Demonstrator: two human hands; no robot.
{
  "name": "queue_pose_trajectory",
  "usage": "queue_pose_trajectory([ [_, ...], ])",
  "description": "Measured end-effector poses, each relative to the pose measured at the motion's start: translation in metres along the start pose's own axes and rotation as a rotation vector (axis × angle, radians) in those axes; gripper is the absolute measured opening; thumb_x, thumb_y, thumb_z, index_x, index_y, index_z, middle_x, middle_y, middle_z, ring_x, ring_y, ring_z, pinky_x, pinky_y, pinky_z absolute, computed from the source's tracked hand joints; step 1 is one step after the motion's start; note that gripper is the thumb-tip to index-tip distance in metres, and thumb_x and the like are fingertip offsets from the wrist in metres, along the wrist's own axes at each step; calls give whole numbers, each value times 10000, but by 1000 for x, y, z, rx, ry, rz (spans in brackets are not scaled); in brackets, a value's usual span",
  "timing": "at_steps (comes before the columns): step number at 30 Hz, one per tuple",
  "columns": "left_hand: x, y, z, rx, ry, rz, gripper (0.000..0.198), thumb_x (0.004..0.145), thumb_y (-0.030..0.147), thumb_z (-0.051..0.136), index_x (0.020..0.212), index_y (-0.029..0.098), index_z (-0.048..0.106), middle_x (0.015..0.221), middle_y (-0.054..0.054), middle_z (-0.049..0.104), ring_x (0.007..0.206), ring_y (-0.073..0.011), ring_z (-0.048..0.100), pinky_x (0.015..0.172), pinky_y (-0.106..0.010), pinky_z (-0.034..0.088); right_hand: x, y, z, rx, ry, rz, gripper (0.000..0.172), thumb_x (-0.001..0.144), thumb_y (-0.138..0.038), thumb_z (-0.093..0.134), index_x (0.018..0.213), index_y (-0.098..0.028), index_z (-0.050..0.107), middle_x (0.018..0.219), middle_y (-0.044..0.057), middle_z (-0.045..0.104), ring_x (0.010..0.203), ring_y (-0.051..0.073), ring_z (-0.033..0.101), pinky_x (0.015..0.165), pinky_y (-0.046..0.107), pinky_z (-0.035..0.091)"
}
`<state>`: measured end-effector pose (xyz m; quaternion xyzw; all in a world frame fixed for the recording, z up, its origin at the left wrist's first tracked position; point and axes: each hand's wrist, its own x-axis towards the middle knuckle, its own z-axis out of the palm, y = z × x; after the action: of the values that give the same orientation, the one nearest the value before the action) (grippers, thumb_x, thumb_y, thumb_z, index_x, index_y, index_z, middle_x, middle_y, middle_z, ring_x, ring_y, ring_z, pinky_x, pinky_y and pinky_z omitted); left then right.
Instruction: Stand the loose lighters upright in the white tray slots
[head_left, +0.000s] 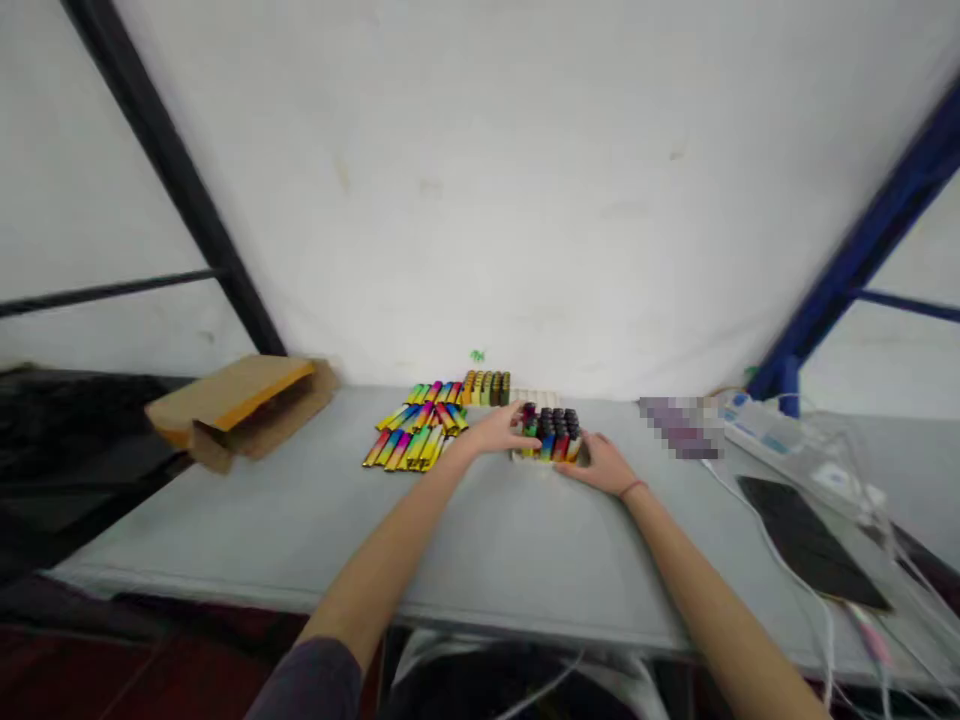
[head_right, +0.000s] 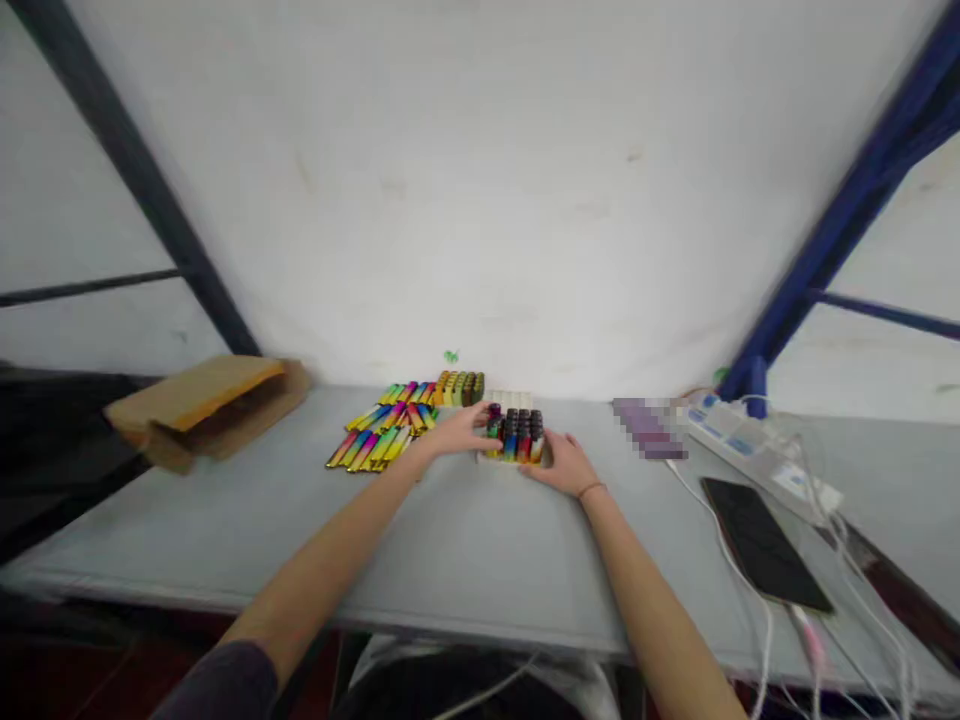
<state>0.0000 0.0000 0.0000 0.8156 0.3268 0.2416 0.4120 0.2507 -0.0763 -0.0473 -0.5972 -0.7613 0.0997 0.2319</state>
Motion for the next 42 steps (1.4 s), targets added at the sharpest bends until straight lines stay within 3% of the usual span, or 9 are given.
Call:
queue_pose_trajectory([
  [3, -1, -9, 5, 65, 58, -7, 601, 706, 366, 762, 1233, 186, 534, 1175, -70, 677, 1101, -235, 645, 1000, -364, 511, 0, 1, 0, 15, 19, -8, 636, 766, -609, 693, 1198, -147, 625, 1083, 151, 738, 1006, 331, 667, 933, 471, 496],
  [6, 1, -15, 12, 75, 94, -21, 580, 692, 299, 743, 1225, 177, 551, 1198, -59, 675, 1144, -236, 621, 1040, -360, 489, 0, 2, 1, 22, 37, -23, 612, 756, -598, 707, 1182, -166, 635, 1071, 137, 743, 993, 325, 669, 930, 466, 497],
  [11, 7, -19, 24, 37, 48, -22, 480, 695, 265, 722, 1142, 141, 602, 1151, -78, 700, 1078, -255, 637, 1008, -391, 509, 1, 6, 3, 13, 46, -30, 606, 759, -583, 707, 1203, -179, 630, 1092, 132, 742, 1009, 322, 669, 953, 475, 490],
  [15, 7, -23, 30, -20, 157, -32, 404, 758, 292, 681, 1125, 158, 579, 1102, -55, 693, 1060, -229, 628, 1003, -382, 510, 1, 6, 4, 6, 32, -21, 642, 770, -595, 690, 1239, -164, 616, 1111, 145, 739, 1030, 328, 667, 956, 481, 491],
  [18, 5, -22, 31, -73, 245, -44, 387, 776, 297, 660, 1122, 166, 547, 1104, -56, 677, 1065, -212, 622, 994, -351, 512, 0, 4, 2, 10, 26, -29, 655, 777, -588, 684, 1264, -157, 604, 1132, 151, 736, 1038, 329, 665, 975, 490, 482],
  [28, 1, -11, 42, 3, 207, -10, 507, 638, 176, 701, 1099, 177, 491, 862, 29, 591, 795, -155, 570, 762, -294, 519, 2, 8, 4, 6, 29, -50, 619, 776, -591, 684, 1222, -165, 628, 1109, 145, 742, 1028, 323, 671, 980, 491, 473],
  [32, 1, -10, 45, 26, 259, -13, 415, 639, 171, 701, 1012, 177, 520, 876, 11, 621, 802, -162, 587, 796, -316, 526, 3, 9, 6, -4, 35, -53, 609, 778, -596, 686, 1202, -161, 641, 1077, 142, 747, 1005, 317, 678, 971, 487, 476],
  [36, 3, -6, 40, -47, 362, -47, 380, 702, 172, 660, 1065, 160, 546, 961, -36, 685, 889, -179, 636, 886, -338, 541, 2, 7, 6, -3, 45, -44, 596, 775, -593, 703, 1199, -179, 640, 1068, 129, 747, 1001, 311, 676, 946, 467, 488],
  [42, 3, 8, 28, -42, 370, -90, 450, 688, 181, 684, 1126, 158, 582, 1070, -69, 728, 999, -217, 676, 971, -353, 540, 1, 4, 5, -4, 39, -48, 571, 786, -584, 697, 1185, -181, 630, 1100, 131, 740, 1015, 309, 673, 983, 479, 470],
])
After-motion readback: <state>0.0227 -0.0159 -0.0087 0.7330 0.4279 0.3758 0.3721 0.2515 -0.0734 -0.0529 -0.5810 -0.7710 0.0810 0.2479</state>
